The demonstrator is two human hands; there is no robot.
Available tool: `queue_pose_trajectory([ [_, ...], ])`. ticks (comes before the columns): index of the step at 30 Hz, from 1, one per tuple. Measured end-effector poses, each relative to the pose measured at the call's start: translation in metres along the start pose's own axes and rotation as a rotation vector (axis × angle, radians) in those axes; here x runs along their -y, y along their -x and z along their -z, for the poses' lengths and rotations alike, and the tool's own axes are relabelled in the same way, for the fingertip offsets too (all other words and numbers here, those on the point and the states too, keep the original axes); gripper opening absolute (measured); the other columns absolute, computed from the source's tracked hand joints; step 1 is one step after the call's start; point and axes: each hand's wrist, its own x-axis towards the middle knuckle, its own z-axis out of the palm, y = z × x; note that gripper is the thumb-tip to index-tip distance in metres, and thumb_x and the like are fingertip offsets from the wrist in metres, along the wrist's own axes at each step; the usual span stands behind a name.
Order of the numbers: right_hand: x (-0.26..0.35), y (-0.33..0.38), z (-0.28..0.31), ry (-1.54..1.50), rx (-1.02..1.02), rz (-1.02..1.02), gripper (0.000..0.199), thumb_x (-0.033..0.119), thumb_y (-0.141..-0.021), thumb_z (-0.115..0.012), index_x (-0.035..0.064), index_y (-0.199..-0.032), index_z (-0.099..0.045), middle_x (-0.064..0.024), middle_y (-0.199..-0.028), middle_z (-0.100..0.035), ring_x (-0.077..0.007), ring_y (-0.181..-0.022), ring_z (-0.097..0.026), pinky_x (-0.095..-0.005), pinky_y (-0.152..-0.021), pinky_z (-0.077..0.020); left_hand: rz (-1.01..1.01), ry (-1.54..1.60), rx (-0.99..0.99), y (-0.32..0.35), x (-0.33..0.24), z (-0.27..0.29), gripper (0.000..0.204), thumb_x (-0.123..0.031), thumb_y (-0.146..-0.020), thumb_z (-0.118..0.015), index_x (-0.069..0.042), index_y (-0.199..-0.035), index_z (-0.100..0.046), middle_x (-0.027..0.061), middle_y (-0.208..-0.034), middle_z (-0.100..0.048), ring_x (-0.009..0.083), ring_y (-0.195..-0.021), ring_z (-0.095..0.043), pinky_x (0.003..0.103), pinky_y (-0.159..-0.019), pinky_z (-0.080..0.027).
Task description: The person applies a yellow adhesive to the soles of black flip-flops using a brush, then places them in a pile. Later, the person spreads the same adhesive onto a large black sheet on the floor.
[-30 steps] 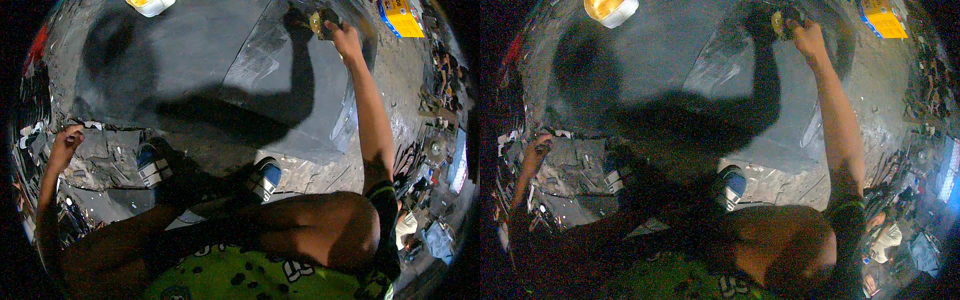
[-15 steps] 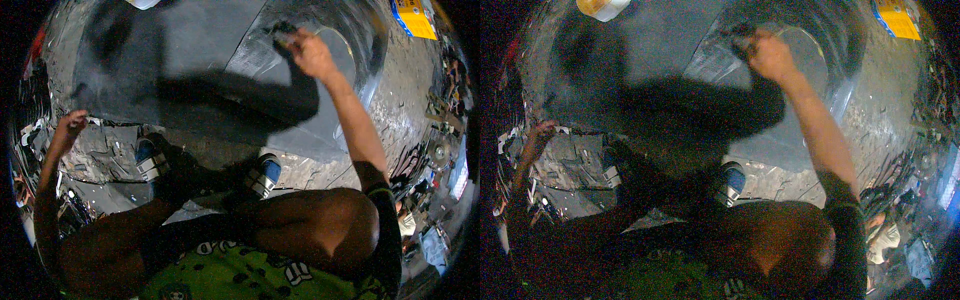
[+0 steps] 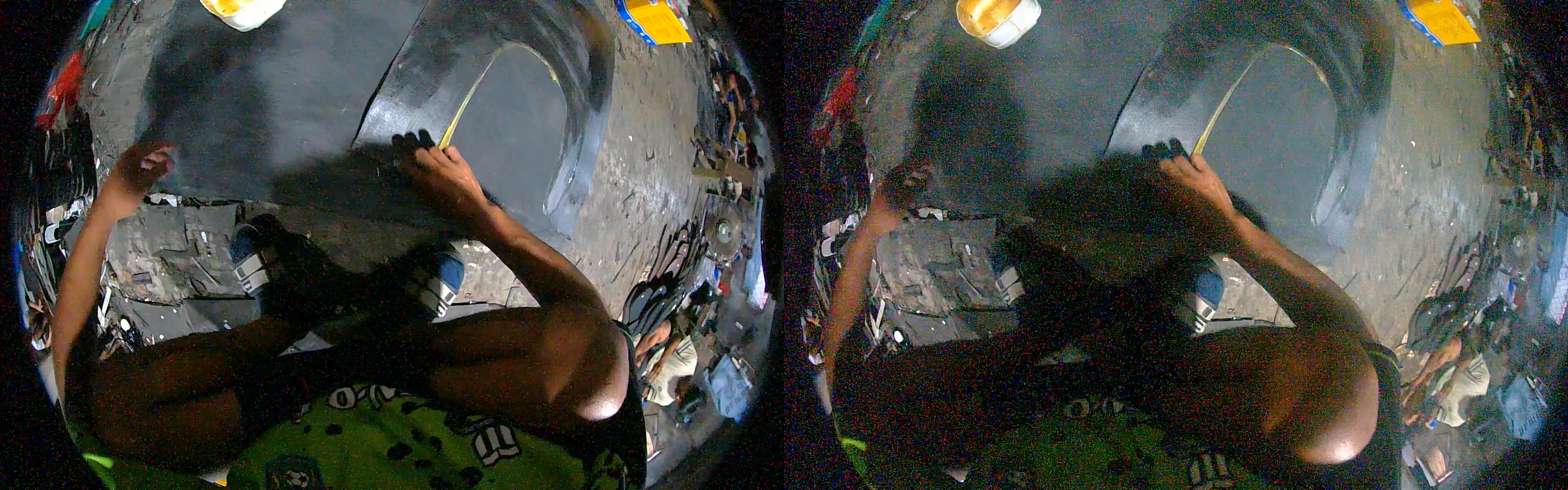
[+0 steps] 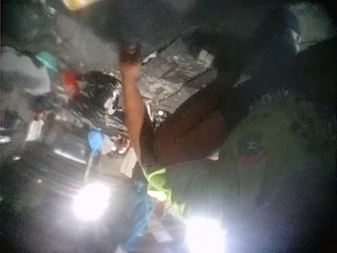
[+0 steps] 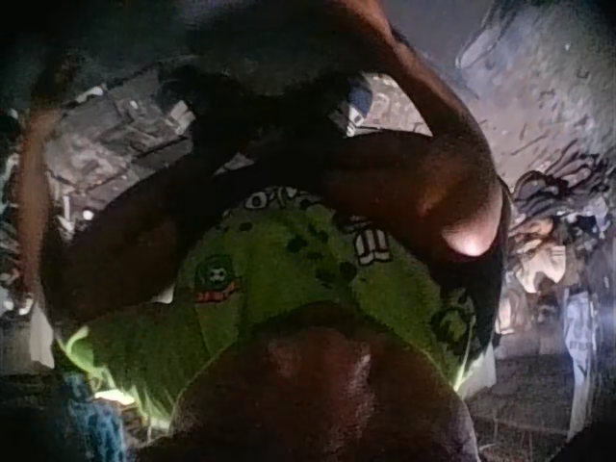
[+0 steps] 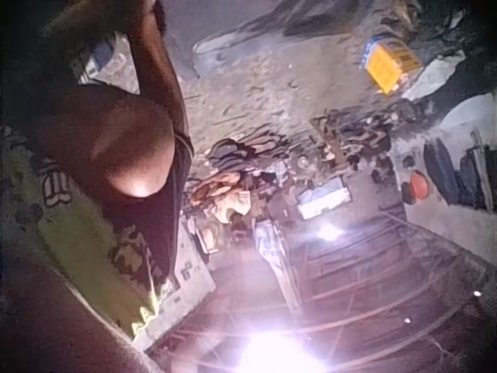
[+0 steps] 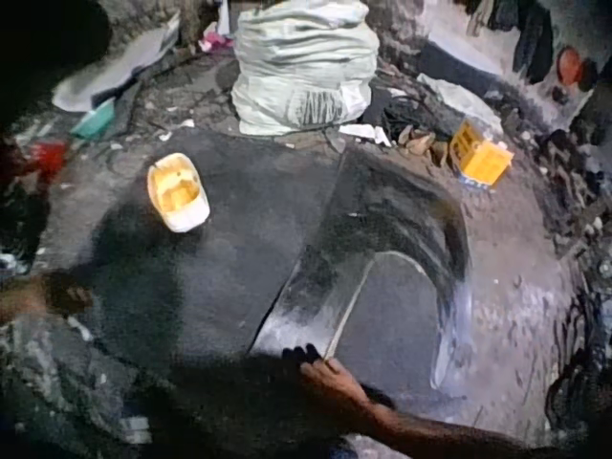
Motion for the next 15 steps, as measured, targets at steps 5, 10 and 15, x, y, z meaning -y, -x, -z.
queue_pose_trajectory([
  [5,-0.035,-0.016,0.096,-0.733,-0.382,-0.68,0.026,0.025,-0.092,-0.063,0.0005,-0.1,-0.067,-0.0079,-0.092,-0.067,-0.0156,-0.088,-0.059,-0.0324,-0.077,-0.0468,0.163,-0.044,0.026,0.049,0.021,0.002,0.03,-0.014,-0.09,-0.066,-0.006,-0.119,-0.062,0.0033,-0.09,-0.064,0.0128,-0.084,-0.06,0.029,-0.077,-0.048],
  [10,-0.173,-0.025,0.16,-0.452,-0.465,-0.855,0.037,0.032,-0.09,-0.063,-0.0017,-0.105,-0.066,-0.0063,-0.093,-0.068,-0.0157,-0.082,-0.058,-0.0321,-0.079,-0.0464,0.196,0.0,0.022,0.06,0.022,-0.003,0.031,-0.014,-0.091,-0.066,-0.005,-0.12,-0.061,0.0043,-0.096,-0.066,0.0135,-0.087,-0.06,0.029,-0.08,-0.048],
  [15,-0.29,-0.038,0.104,0.081,-0.045,-0.851,0.034,0.03,-0.091,-0.06,0.001,-0.108,-0.064,-0.0192,-0.099,-0.067,-0.0319,-0.092,-0.063,-0.0417,-0.081,-0.0483,0.202,-0.018,0.01,0.052,0.025,-0.003,0.034,-0.016,-0.091,-0.067,-0.006,-0.122,-0.06,0.0067,-0.103,-0.065,0.0158,-0.093,-0.06,0.031,-0.085,-0.047],
])
